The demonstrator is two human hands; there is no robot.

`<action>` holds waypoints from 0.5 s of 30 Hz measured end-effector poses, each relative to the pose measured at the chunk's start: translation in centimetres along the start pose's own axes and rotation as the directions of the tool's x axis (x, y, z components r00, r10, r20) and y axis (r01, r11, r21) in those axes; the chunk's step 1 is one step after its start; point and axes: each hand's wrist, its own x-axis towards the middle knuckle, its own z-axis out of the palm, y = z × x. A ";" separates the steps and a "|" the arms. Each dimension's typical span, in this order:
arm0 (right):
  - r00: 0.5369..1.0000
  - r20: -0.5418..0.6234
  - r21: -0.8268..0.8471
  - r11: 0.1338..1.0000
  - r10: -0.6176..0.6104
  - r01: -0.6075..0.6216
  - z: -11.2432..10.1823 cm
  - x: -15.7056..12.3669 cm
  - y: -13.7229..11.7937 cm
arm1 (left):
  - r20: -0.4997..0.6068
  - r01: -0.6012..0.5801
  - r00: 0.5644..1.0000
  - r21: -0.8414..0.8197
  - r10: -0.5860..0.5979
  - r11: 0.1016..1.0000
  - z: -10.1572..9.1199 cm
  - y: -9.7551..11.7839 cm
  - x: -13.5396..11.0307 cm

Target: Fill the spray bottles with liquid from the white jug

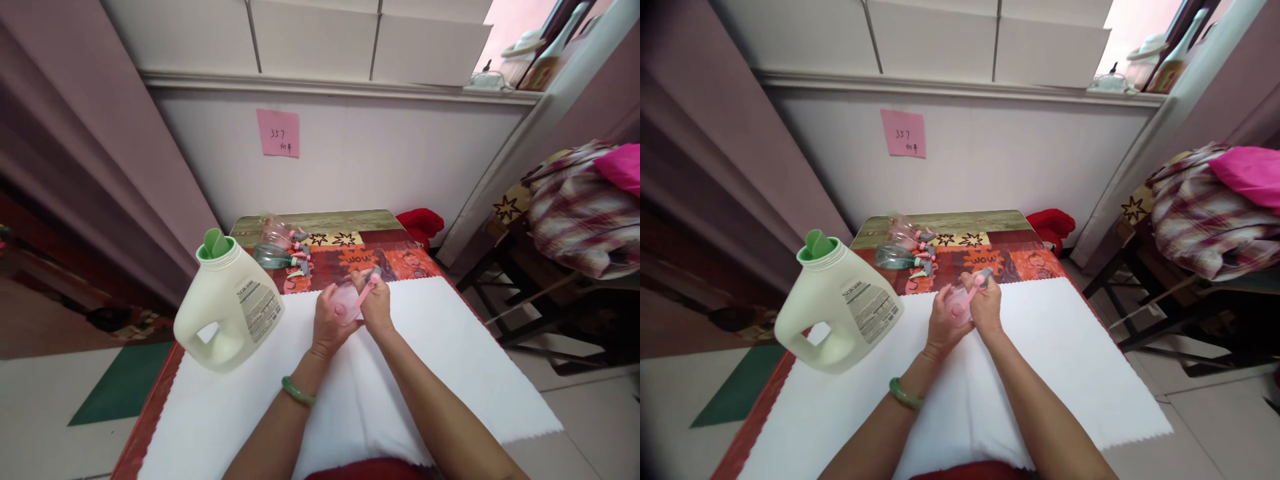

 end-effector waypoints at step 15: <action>0.965 0.059 0.155 0.957 -0.256 0.244 -4.5 7.2 -10.6 | 0.003 -0.102 0.995 0.137 0.103 0.985 -0.7 -0.7 1.0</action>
